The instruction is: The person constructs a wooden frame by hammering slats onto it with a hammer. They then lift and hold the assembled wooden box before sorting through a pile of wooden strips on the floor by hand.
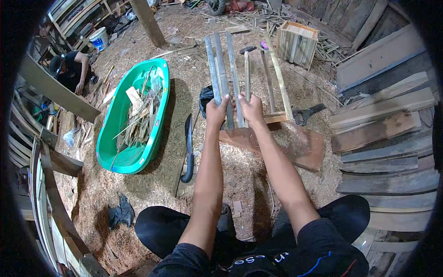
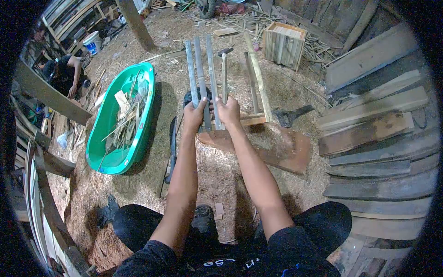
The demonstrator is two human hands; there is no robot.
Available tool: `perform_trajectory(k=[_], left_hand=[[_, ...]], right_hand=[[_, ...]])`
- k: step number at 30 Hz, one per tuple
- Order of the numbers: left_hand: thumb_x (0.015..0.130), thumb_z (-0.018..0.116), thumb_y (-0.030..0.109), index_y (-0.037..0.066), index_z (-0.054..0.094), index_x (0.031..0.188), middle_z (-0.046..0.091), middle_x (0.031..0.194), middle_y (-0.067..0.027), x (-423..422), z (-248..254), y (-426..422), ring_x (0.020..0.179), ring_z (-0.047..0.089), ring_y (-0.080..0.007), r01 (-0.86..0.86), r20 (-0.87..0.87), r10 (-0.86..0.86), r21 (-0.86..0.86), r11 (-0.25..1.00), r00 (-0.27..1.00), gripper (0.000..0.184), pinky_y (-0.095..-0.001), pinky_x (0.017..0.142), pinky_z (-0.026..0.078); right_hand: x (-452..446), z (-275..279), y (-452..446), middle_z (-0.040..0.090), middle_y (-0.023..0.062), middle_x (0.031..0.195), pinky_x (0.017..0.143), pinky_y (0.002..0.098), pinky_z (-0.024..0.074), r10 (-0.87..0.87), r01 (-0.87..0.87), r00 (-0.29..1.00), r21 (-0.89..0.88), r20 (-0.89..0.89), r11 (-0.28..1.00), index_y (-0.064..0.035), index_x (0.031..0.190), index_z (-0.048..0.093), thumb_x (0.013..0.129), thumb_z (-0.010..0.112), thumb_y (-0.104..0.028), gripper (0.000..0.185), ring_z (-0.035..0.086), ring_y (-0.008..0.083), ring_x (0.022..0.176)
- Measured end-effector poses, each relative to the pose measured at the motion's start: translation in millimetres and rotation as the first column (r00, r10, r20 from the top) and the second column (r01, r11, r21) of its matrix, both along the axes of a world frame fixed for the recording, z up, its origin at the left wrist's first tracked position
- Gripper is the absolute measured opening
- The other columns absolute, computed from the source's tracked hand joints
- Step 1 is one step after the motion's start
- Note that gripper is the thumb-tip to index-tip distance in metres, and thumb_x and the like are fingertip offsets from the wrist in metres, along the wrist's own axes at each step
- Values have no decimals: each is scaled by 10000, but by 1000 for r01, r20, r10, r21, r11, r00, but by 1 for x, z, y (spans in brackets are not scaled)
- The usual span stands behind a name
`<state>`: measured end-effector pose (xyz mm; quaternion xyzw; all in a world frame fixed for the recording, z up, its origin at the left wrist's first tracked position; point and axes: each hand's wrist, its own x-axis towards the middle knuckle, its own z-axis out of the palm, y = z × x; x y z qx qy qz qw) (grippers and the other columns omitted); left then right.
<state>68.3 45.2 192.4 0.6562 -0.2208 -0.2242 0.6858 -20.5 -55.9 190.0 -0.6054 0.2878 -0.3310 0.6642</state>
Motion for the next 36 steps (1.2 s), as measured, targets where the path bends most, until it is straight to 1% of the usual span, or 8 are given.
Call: perform_trajectory(k=[8,11,17,23,30,33,35,36], left_hand=[[948,662,290,-38,665,931,698,773,-80,1,-3,-3,615,650,-133,-12,-24,11,-29,1000,1000,328,-274,538,515],[951,658,281,-37,663,936,693,766,-74,11,-22,-7,610,644,-131,-13,-27,12,-7,1000,1000,319,-273,534,513],[941,668,312,-29,667,911,678,739,-55,-5,6,1,601,626,-117,-34,-1,34,6,999,999,342,-272,521,493],[934,674,339,-29,676,910,686,747,-57,-7,9,2,606,626,-115,-22,-45,21,-17,1000,999,369,-273,527,488],[945,667,263,-41,681,932,703,777,-77,2,-6,-1,654,647,-111,-24,21,24,4,1000,999,305,-276,569,522],[943,671,264,-47,682,936,705,783,-78,5,-10,-3,681,649,-113,-42,6,42,25,999,999,311,-280,588,522],[942,668,303,-37,674,929,695,780,-68,5,-10,-4,640,636,-122,-25,-31,24,-39,999,999,340,-278,568,506],[942,667,322,-32,670,925,690,779,-64,3,-10,-5,620,629,-127,-16,-50,13,-71,997,999,355,-277,558,498]], right_hand=[[4,-13,-7,729,141,890,581,320,578,18,-18,1000,-13,-3,1000,53,1072,615,947,596,-96,196,709,184,708],[3,-2,-4,730,136,864,582,319,576,15,-15,1000,-18,-15,1000,54,1061,619,944,597,-98,193,710,183,706],[-2,-4,-1,726,143,883,586,308,583,-1,-2,999,-71,-37,997,65,1096,597,949,589,-91,214,712,185,715],[-2,1,-1,722,151,898,589,306,590,33,-32,999,31,-40,999,68,1102,585,949,594,-83,215,714,193,731],[0,-5,-2,718,155,919,569,312,591,20,-20,1000,-14,3,1000,54,1119,580,950,589,-80,217,702,191,697],[1,-3,0,710,144,913,588,316,583,18,-18,1000,5,10,1000,55,1121,586,958,579,-89,217,693,187,713],[1,-1,0,697,120,905,622,326,564,19,-19,1000,12,-7,1000,59,1121,594,969,566,-97,220,677,180,738],[5,-10,-7,691,110,890,617,322,552,-1,-4,999,-107,-49,994,47,1122,600,970,567,-99,213,667,174,735]])
